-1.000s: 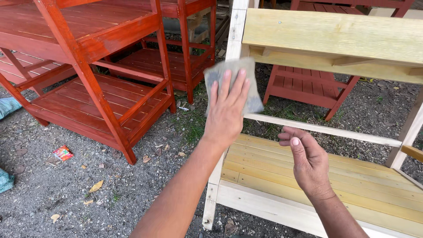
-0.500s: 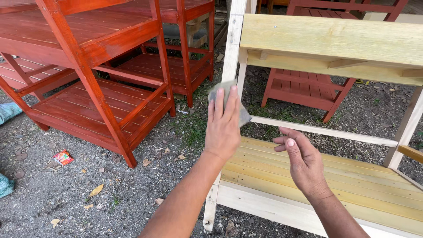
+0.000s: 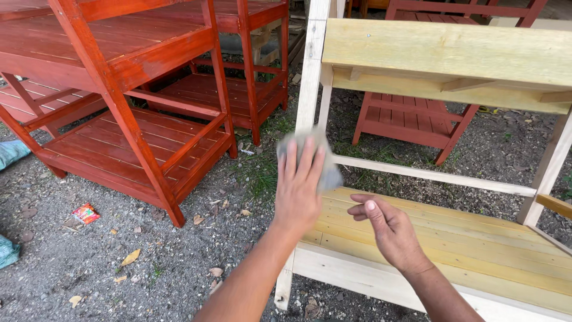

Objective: The person sands the lower shelf and side frame of a light-colored wooden shelving unit using a sanding block. They move the block back and forth across the shelf surface and along the vertical and horizontal frame members to smooth the wood.

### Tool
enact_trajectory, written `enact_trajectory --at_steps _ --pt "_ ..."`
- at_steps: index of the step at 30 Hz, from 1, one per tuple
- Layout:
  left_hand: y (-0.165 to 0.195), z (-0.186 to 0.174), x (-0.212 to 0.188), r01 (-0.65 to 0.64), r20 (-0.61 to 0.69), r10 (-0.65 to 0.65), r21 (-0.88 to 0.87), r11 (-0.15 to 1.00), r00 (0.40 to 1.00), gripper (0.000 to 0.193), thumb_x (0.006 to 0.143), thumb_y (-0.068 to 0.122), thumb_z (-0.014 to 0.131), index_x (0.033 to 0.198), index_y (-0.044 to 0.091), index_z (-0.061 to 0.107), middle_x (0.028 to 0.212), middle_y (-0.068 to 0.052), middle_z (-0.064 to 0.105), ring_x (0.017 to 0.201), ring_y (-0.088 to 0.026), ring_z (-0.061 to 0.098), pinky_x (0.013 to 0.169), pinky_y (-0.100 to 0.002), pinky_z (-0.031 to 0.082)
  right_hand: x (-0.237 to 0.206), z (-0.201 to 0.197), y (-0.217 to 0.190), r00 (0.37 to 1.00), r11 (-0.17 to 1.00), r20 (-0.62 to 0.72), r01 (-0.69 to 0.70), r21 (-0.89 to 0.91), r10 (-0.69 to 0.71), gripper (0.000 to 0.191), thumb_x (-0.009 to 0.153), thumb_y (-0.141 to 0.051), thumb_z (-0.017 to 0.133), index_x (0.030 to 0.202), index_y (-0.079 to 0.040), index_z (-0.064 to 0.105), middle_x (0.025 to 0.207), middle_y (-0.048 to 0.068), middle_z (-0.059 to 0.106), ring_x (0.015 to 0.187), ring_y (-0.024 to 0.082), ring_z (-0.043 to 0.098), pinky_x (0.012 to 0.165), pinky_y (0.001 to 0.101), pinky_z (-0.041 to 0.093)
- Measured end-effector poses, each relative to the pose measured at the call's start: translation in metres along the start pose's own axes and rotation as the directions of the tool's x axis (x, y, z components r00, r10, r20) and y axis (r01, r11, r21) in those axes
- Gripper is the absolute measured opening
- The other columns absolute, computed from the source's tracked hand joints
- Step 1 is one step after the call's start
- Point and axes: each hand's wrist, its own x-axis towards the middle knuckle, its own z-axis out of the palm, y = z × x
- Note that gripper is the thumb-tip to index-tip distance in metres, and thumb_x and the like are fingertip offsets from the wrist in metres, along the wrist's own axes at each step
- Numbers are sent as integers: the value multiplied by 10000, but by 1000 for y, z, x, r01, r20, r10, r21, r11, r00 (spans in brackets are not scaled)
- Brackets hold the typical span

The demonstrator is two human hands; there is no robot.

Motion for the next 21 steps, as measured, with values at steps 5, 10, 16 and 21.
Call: enact_trajectory --at_steps 5,10,16,21 --pt "6 -6 23 54 -22 -55 -27 998 998 772 817 72 656 1549 59 410 1665 -151 267 1541 -456 207 1244 -608 208 -3 16 10 995 997 -69 78 23 -76 549 1047 -442 402 1370 -55 618 1207 115 779 1171 201 710 1069 367 496" --pt "20 -12 -65 64 103 -63 -7 998 993 774 831 55 665 1549 19 379 1654 -207 272 1529 -487 191 1224 -613 196 -3 17 42 993 993 -95 -61 99 71 595 1035 -482 370 1380 -62 614 1218 123 764 1165 222 709 1083 381 493" --pt "7 -4 -11 51 -16 -52 -42 998 999 788 810 30 669 1543 9 381 1651 -213 280 1541 -499 204 1266 -575 219 1 16 80 949 868 -9 -285 407 316 659 1051 -498 313 1338 2 632 1185 189 766 1106 273 731 1047 410 542" --pt "7 -1 50 80 -207 -103 -115 990 973 697 898 51 656 1557 79 429 1669 -202 303 1534 -485 273 1244 -520 311 7 15 85 884 779 86 -447 439 459 691 1057 -508 290 1325 27 635 1151 210 760 1062 278 723 1023 413 556"
